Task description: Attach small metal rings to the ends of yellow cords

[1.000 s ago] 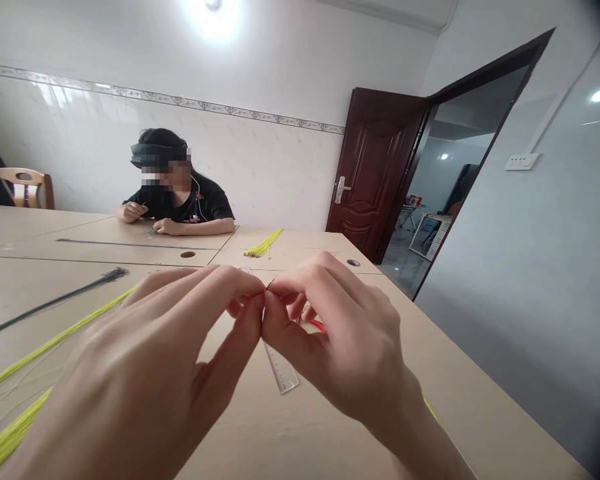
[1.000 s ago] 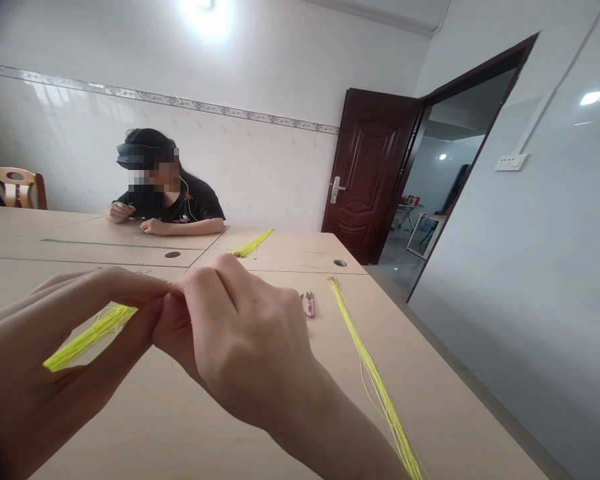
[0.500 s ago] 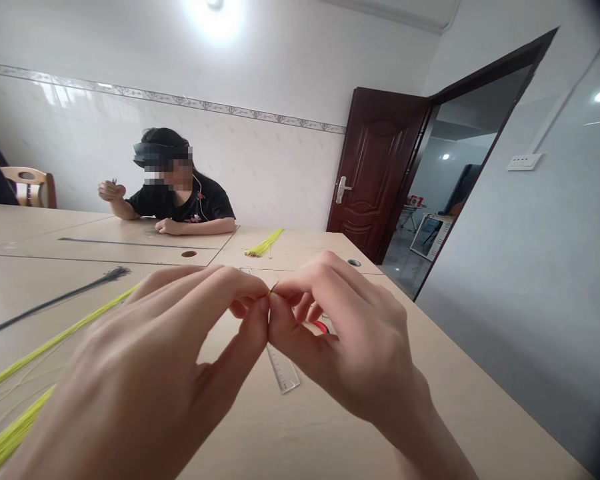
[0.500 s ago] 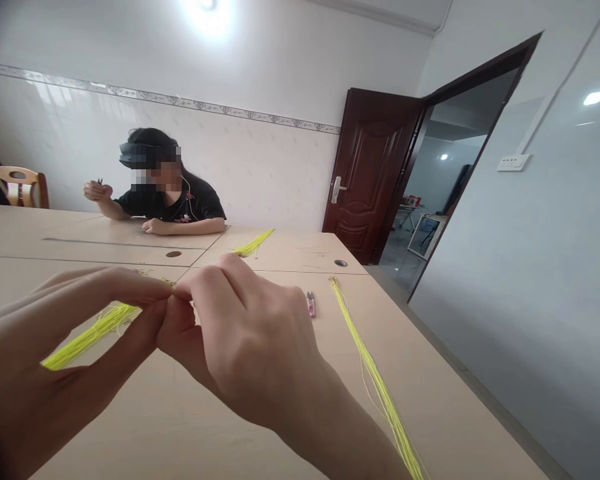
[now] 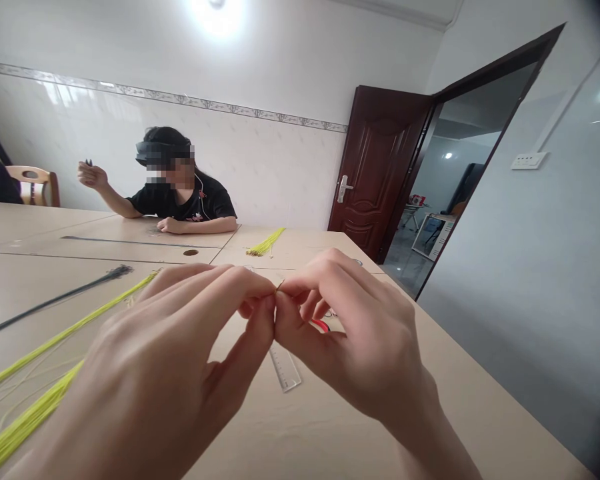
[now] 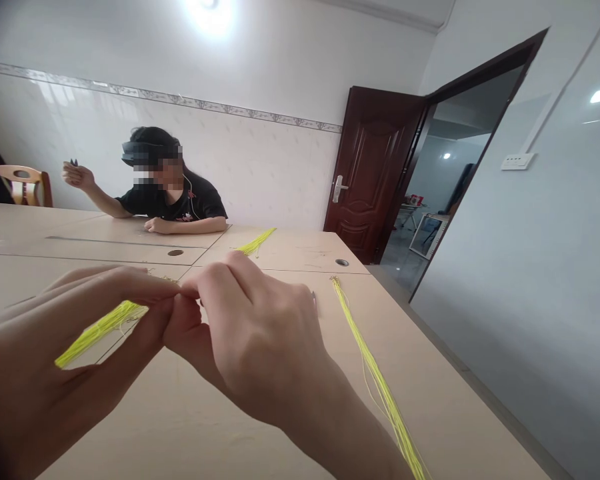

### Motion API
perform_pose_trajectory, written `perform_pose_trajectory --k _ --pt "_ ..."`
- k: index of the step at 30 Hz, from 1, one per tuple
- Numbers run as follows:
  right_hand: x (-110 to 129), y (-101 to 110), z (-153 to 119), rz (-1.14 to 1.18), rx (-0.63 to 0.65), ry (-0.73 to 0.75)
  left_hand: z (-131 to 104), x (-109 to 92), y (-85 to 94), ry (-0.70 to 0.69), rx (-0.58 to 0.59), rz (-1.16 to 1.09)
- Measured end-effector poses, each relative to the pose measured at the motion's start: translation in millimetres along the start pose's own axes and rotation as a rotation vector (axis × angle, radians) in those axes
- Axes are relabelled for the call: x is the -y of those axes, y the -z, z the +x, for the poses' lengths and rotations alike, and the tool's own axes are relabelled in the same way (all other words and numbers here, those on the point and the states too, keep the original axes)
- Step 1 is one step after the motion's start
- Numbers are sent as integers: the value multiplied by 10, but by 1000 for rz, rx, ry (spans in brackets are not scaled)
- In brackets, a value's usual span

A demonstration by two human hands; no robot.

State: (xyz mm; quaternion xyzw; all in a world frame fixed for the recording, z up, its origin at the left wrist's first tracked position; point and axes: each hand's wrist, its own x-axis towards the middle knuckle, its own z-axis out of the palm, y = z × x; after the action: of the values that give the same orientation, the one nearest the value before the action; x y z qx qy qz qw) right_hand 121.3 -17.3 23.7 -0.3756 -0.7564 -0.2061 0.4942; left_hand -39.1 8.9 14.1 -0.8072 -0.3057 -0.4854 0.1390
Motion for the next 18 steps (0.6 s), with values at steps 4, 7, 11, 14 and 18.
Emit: perform_pose_trajectory --k 4,7,11,14,18 --pt "9 42 5 28 12 -1 11 -30 20 -37 30 -33" --pt "14 62 0 20 9 -9 15 -44 35 -26 45 -41" --pt "-9 74 -17 16 60 -36 29 -43 44 33 14 -49" --pt "-32 70 -29 -6 98 -59 46 -43 42 52 9 -78" --pt "-45 53 -33 -30 115 -63 68 -63 30 42 22 -106"
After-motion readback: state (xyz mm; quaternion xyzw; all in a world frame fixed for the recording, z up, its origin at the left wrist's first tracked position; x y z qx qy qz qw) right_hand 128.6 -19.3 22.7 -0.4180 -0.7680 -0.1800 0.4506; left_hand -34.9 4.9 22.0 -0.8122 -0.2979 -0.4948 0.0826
